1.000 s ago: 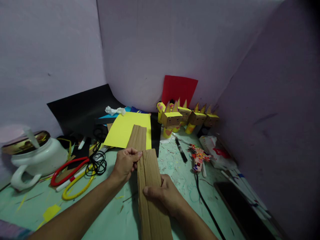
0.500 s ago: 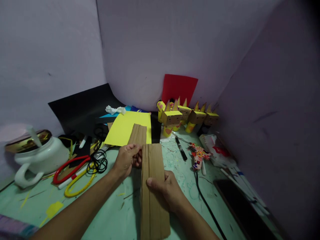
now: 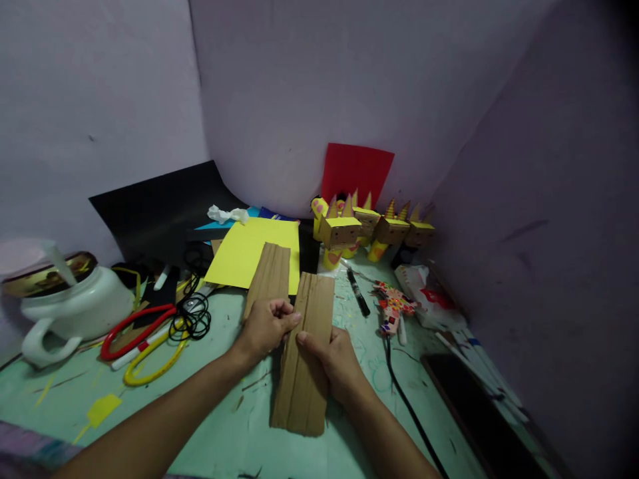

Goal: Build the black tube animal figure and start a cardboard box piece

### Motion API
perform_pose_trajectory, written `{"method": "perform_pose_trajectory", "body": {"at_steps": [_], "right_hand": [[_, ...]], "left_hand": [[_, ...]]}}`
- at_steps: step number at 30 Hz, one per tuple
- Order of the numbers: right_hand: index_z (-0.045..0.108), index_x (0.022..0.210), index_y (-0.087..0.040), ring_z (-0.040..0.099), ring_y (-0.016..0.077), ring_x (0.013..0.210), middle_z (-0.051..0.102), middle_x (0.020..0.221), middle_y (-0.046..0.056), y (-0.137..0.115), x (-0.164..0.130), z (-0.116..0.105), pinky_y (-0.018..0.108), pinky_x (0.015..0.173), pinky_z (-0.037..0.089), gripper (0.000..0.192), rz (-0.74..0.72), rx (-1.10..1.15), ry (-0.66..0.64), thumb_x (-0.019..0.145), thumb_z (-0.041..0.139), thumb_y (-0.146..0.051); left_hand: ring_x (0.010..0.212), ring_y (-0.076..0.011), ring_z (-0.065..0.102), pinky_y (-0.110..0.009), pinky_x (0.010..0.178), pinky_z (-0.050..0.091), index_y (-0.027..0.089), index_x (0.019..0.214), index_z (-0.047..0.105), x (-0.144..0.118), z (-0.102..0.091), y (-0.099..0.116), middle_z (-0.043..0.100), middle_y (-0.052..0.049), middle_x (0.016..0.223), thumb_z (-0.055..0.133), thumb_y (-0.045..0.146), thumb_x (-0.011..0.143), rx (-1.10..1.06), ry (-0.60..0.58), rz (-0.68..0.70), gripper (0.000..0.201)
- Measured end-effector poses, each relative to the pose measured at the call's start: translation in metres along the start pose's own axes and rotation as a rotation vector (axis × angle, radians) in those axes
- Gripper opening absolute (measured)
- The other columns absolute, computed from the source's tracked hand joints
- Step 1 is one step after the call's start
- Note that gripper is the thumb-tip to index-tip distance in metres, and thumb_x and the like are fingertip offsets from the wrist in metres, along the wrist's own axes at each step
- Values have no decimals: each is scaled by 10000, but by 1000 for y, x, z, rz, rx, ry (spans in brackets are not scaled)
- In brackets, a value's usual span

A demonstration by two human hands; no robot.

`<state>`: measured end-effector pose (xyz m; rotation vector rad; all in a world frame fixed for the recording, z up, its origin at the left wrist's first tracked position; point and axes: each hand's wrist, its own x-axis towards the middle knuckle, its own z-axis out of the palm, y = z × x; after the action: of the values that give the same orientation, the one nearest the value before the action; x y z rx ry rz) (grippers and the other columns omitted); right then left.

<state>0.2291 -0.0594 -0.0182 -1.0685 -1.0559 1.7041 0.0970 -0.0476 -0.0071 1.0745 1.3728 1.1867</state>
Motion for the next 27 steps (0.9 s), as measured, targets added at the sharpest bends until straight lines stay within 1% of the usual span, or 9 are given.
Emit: {"method": "perform_pose_trajectory", "body": {"at_steps": [4, 7, 11, 14, 16, 18, 22, 24, 27], "right_hand": [[673, 807, -94, 629, 204, 608, 704, 720, 88, 3, -1, -5, 304, 576, 488, 363, 41, 32, -74, 527, 772, -302], [659, 821, -96, 634, 217, 597, 705, 706, 87, 5, -2, -11, 320, 565, 497, 388, 63, 47, -13, 511, 784, -291], [627, 794, -105, 629, 236, 544, 693, 627, 75, 2, 0, -19, 341, 519, 497, 395, 136, 103, 152, 494, 792, -300], [620, 782, -111, 629, 239, 532, 689, 606, 68, -1, 2, -23, 338, 512, 494, 399, 146, 144, 188, 479, 799, -297], [623, 783, -114, 629, 235, 533, 691, 608, 63, -1, 3, -23, 334, 518, 494, 402, 132, 149, 202, 470, 802, -292], [626, 779, -118, 629, 237, 533, 693, 612, 64, -1, 3, -23, 340, 523, 494, 403, 137, 143, 213, 460, 804, -289], [625, 780, -113, 625, 237, 521, 686, 592, 61, -2, 2, -22, 333, 502, 488, 414, 148, 127, 239, 454, 802, -298], [620, 788, -109, 622, 233, 515, 682, 586, 58, -3, 1, -22, 330, 496, 487, 429, 144, 125, 253, 452, 803, -302], [610, 796, -110, 625, 232, 520, 687, 606, 62, -4, 1, -21, 335, 505, 491, 441, 128, 125, 254, 446, 806, -294]], "left_hand": [[305, -59, 346, -179, 320, 256, 167, 553, 507, -4, 2, 7, 414, 77, 371, 617, 326, 600, 41, -41, 1, 199], [375, -98, 445, -208, 381, 331, 153, 667, 596, -13, -13, 19, 529, 26, 470, 569, 327, 668, 180, -7, 77, 176], [674, -193, 597, -258, 612, 403, 182, 733, 649, -34, -74, 39, 668, -48, 717, 576, 248, 666, 685, 280, 232, 119], [712, -248, 591, -269, 563, 332, 217, 807, 647, -46, -123, 41, 668, -68, 766, 558, 321, 692, 1154, 437, 31, 178], [744, -275, 587, -265, 539, 293, 214, 861, 632, -46, -143, 34, 667, -94, 829, 571, 368, 678, 1278, 431, -76, 247], [716, -267, 580, -256, 519, 260, 204, 843, 624, -41, -152, 22, 662, -104, 826, 596, 365, 651, 1282, 411, -76, 252], [498, -182, 485, -254, 486, 215, 196, 543, 566, -28, -155, 9, 567, -42, 523, 583, 268, 650, 1166, 437, 52, 130], [453, -155, 443, -250, 478, 208, 192, 464, 525, -22, -157, 17, 511, -14, 451, 580, 237, 645, 1143, 460, 98, 194], [476, -135, 438, -237, 493, 221, 169, 548, 567, -10, -163, 46, 514, 6, 478, 547, 242, 688, 1149, 548, 161, 159]]}}
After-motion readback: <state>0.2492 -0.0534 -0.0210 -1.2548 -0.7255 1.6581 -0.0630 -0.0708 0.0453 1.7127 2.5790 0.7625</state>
